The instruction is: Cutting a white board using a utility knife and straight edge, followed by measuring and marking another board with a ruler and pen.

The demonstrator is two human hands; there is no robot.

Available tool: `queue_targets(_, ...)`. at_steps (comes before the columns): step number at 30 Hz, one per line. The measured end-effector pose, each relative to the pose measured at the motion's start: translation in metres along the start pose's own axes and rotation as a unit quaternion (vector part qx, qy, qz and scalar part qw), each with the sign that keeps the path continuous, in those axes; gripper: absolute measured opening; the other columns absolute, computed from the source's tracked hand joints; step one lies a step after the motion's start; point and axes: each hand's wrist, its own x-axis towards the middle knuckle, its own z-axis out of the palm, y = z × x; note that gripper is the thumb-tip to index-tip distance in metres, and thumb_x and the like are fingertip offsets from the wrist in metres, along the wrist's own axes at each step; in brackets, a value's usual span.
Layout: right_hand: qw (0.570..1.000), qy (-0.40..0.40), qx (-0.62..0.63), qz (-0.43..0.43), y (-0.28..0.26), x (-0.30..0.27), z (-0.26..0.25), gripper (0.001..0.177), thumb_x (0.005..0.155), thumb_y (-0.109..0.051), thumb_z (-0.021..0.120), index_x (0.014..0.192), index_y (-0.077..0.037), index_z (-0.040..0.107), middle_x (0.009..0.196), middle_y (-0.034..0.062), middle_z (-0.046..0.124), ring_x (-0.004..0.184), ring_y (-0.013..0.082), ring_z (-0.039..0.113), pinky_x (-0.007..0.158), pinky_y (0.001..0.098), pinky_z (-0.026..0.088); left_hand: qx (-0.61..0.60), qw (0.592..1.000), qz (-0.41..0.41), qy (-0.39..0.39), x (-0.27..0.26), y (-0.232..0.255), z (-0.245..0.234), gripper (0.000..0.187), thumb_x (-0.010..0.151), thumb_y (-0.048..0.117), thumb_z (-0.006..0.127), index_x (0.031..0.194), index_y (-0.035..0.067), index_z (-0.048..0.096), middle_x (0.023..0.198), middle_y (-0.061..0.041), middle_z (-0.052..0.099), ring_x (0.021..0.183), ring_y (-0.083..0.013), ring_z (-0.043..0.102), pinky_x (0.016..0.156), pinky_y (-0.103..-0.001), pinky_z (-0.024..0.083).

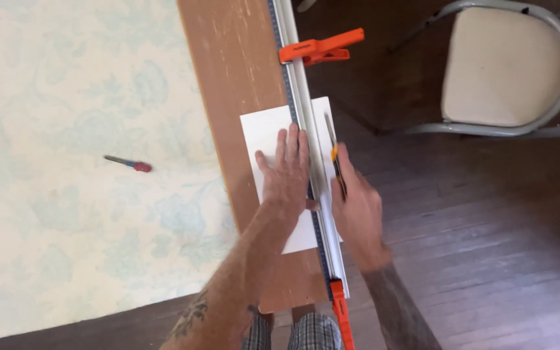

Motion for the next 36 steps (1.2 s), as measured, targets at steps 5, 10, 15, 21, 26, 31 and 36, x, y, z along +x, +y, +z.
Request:
queue_targets(5,0.999,0.015,-0.025,-0.039,-0.009,0.037,0.017,0.062,0.099,-0.008,0.056,0.159,-0.018,0.042,0.122,0.0220,0.071,0.104,0.0421,0.071,0.089,0.0537,0.057,0.019,1.000,-0.004,0.006,0.000,0.000,0.004,0.145,0.069,0.070,0.085,0.162,0.000,-0.003,0.169,-0.025,-0.008,0.156,-0.0382,-0.002,0.112,-0.073,0.030)
queue_targets(10,0.997,0.001,-0.073,-0.027,-0.005,0.041,0.023,0.065,0.098,-0.013,0.060,0.159,-0.025,0.041,0.123,0.0168,0.071,0.103,0.0371,0.072,0.086,0.0510,0.059,0.031,0.999,-0.012,0.028,0.002,0.001,0.007,0.147,0.066,0.075,0.084,0.162,0.000,0.000,0.169,-0.024,-0.006,0.156,-0.0380,0.000,0.111,-0.071,0.033)
queue_targets(15,0.994,-0.019,-0.104,-0.014,-0.010,0.039,0.022,0.065,0.099,-0.013,0.058,0.159,-0.027,0.040,0.119,0.0175,0.072,0.102,0.0382,0.073,0.084,0.0524,0.059,0.035,0.999,-0.008,0.032,0.005,0.001,0.013,0.147,0.066,0.075,0.084,0.162,0.001,0.000,0.169,-0.026,-0.008,0.156,-0.0393,-0.002,0.110,-0.073,0.033)
queue_targets(21,0.993,-0.039,-0.101,-0.041,-0.011,0.036,0.013,0.061,0.100,-0.010,0.055,0.158,-0.022,0.042,0.112,0.0195,0.073,0.097,0.0420,0.073,0.081,0.0532,0.060,0.024,0.999,-0.011,0.019,0.001,0.001,0.004,0.147,0.067,0.072,0.086,0.162,0.000,-0.001,0.169,-0.026,-0.007,0.156,-0.0396,-0.001,0.111,-0.073,0.030)
queue_targets(26,0.994,-0.066,-0.083,-0.039,-0.004,0.006,0.002,0.062,0.100,-0.012,0.054,0.159,-0.022,0.041,0.107,0.0191,0.073,0.095,0.0411,0.073,0.079,0.0519,0.061,-0.021,1.000,-0.013,0.000,0.004,0.000,0.006,0.152,0.063,0.058,0.095,0.162,0.003,-0.006,0.169,-0.022,-0.012,0.157,-0.0377,-0.005,0.111,-0.078,0.022)
queue_targets(31,0.992,-0.066,-0.102,-0.042,0.009,-0.038,-0.010,0.069,0.095,-0.009,0.060,0.160,-0.023,0.041,0.103,0.0185,0.074,0.091,0.0396,0.074,0.073,0.0512,0.061,-0.014,1.000,-0.009,-0.017,-0.001,0.004,0.000,0.149,0.068,0.057,0.092,0.162,0.002,-0.009,0.170,-0.021,-0.012,0.157,-0.0360,-0.005,0.113,-0.077,0.022)
queue_targets(36,0.977,-0.181,-0.085,0.068,0.015,-0.076,-0.018,0.064,0.102,-0.015,0.050,0.162,-0.025,0.033,0.069,0.0056,0.057,0.052,0.0217,0.054,0.054,0.0416,0.053,0.083,0.994,-0.041,0.060,0.010,0.005,0.023,0.166,0.052,0.092,0.082,0.160,0.002,-0.007,0.170,-0.015,-0.008,0.156,-0.0341,0.000,0.110,-0.068,0.032)
